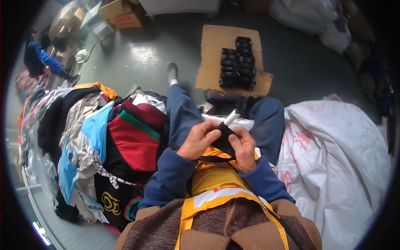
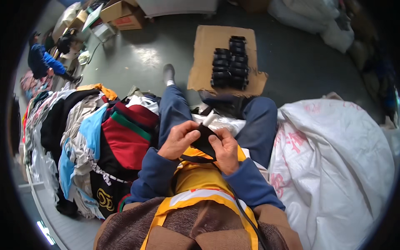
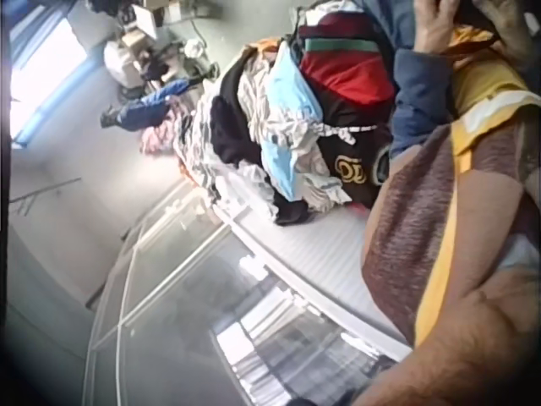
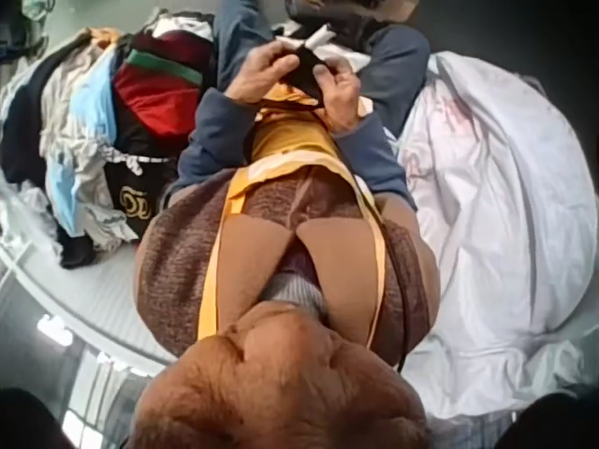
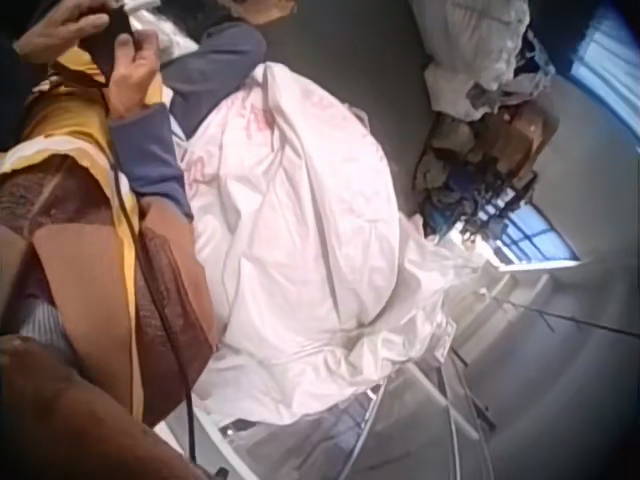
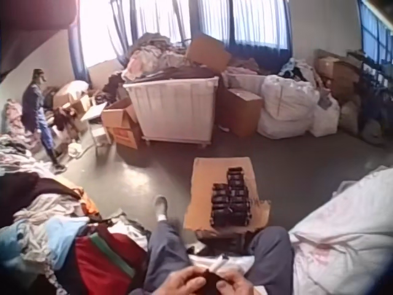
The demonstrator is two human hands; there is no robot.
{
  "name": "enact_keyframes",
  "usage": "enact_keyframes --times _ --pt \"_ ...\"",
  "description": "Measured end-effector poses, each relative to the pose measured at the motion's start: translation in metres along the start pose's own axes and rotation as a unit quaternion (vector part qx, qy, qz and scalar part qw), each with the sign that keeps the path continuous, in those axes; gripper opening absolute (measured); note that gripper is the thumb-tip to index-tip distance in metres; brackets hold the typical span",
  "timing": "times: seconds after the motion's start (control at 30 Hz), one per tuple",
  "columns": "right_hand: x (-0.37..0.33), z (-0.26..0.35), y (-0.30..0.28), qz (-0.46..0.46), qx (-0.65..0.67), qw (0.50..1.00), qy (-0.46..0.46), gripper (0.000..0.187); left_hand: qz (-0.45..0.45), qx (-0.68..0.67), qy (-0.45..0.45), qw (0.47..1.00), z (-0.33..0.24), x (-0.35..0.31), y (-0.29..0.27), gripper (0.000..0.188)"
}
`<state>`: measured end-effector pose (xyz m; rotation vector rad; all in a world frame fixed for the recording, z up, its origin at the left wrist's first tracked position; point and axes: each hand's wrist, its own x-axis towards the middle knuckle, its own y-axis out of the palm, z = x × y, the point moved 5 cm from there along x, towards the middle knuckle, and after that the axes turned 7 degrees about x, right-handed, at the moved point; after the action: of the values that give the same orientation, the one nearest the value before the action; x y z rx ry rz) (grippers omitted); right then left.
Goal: Taping small black components onto white tubes as part of an assembly process.
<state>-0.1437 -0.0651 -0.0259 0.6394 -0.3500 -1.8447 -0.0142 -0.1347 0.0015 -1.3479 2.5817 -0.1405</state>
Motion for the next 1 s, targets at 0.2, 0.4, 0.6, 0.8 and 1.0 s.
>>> enact_keyframes --times 0.2,0.4,0.6,0.8,1.0 --pt "-0.015 0.009 -0.012 0.004 -0.044 0.999 -0.02 0.016 0.017 0.01 -0.063 0.998 -0.002 -0.01 0.02 0.026" --pt "-0.013 0.009 -0.012 0.05 -0.085 0.995 -0.001 0.018 -0.087 0.064 0.011 0.994 -0.012 -0.011 0.003 0.019" --pt "-0.012 0.008 -0.022 0.095 -0.126 0.987 0.022 0.019 -0.09 0.077 0.023 0.993 -0.007 -0.016 0.005 0.03" --pt "-0.006 0.014 -0.014 0.06 -0.117 0.991 0.027 0.024 -0.047 0.077 0.091 0.992 -0.018 -0.016 0.022 0.033" --pt "0.0 0.014 -0.001 0.141 0.061 0.968 0.2 0.021 0.045 0.029 0.024 0.998 -0.015 -0.023 0.04 0.057"
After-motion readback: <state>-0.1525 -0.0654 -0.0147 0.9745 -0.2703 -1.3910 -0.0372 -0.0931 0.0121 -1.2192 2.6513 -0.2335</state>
